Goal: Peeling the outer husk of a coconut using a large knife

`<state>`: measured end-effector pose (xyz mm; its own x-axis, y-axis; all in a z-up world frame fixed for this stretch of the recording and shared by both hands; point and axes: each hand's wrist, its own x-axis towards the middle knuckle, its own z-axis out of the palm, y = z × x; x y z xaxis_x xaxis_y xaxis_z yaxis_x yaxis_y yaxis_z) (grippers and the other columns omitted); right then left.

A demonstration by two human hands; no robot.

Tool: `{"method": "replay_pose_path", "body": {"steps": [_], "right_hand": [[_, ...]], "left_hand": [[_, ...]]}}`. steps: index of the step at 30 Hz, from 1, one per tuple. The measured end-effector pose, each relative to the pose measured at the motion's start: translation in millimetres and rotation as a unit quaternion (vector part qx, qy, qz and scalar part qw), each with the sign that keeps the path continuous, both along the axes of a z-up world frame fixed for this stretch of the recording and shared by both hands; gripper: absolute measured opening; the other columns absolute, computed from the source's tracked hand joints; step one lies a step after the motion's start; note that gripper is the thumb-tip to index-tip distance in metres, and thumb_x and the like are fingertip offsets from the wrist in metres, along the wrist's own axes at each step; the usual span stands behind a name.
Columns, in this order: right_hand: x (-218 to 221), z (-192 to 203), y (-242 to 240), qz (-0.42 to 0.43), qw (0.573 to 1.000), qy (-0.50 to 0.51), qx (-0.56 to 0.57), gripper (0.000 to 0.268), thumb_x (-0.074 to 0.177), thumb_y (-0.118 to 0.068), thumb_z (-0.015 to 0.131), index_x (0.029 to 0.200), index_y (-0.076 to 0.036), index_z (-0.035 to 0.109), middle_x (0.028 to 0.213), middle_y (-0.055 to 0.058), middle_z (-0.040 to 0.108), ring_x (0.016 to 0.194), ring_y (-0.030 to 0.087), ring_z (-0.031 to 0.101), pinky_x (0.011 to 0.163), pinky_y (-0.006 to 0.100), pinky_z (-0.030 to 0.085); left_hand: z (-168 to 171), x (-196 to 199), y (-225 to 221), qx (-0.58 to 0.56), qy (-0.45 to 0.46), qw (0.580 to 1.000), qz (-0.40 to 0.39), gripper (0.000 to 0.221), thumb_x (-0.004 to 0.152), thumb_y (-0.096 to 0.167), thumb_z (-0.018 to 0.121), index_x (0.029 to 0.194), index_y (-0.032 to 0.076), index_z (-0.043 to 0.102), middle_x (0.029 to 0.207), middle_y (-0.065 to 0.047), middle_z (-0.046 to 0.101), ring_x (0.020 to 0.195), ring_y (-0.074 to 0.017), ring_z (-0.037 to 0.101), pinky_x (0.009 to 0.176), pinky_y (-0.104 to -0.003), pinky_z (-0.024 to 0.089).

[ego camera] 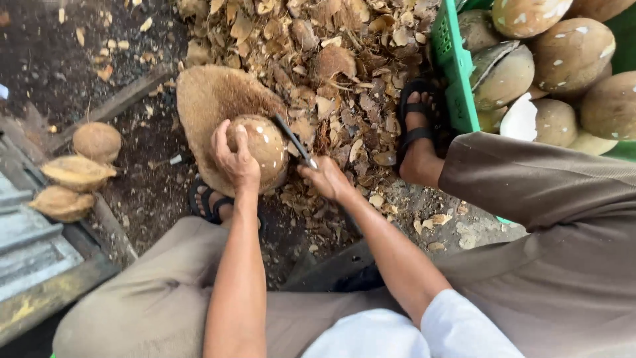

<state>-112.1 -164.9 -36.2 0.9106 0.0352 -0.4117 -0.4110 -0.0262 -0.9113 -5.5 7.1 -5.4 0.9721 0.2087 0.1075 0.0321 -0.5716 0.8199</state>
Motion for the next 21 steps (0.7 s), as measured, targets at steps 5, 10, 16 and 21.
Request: {"method": "replay_pose_path", "body": {"steps": [5,10,16,21], "right_hand": [[16,50,4,-0.122,0.986,-0.086,0.068,0.032,0.09,-0.026,0.064,0.065,-0.007,0.059,0.051,0.008,0.055,0.046,0.017,0.056,0.047,0.032,0.046],[10,15,10,-0.051,0.997,0.03,0.053,0.024,0.091,-0.016,0.064,0.07,-0.007,0.059,0.052,0.005,0.053,0.043,0.015,0.049,0.044,0.029,0.043],[11,48,8,-0.091,0.988,-0.062,0.109,0.042,0.096,-0.032,0.057,0.06,-0.01,0.058,0.047,0.007,0.053,0.037,0.019,0.051,0.044,0.028,0.044],[10,-5,14,-0.048,0.997,-0.03,0.053,0.029,0.096,-0.019,0.059,0.069,-0.008,0.057,0.047,0.005,0.051,0.038,0.016,0.043,0.044,0.03,0.043]], "left_hand": [[-1,-7,0,0.037,-0.026,0.999,0.008,0.036,0.097,0.042,0.064,0.122,0.017,0.068,0.12,-0.013,0.062,0.115,-0.0353,0.059,0.103,-0.045,0.041],[-1,-4,-5,0.039,-0.027,0.999,0.013,0.033,0.098,0.041,0.063,0.123,0.019,0.067,0.121,-0.009,0.062,0.113,-0.0287,0.059,0.102,-0.043,0.04],[-9,-13,3,0.046,-0.016,0.998,0.03,0.038,0.096,0.043,0.064,0.124,0.018,0.067,0.123,-0.011,0.062,0.115,-0.0332,0.058,0.102,-0.044,0.04],[3,-2,-12,0.063,-0.044,0.996,0.035,0.035,0.095,0.043,0.067,0.121,0.02,0.069,0.121,-0.006,0.062,0.112,-0.028,0.059,0.099,-0.042,0.042]]}}
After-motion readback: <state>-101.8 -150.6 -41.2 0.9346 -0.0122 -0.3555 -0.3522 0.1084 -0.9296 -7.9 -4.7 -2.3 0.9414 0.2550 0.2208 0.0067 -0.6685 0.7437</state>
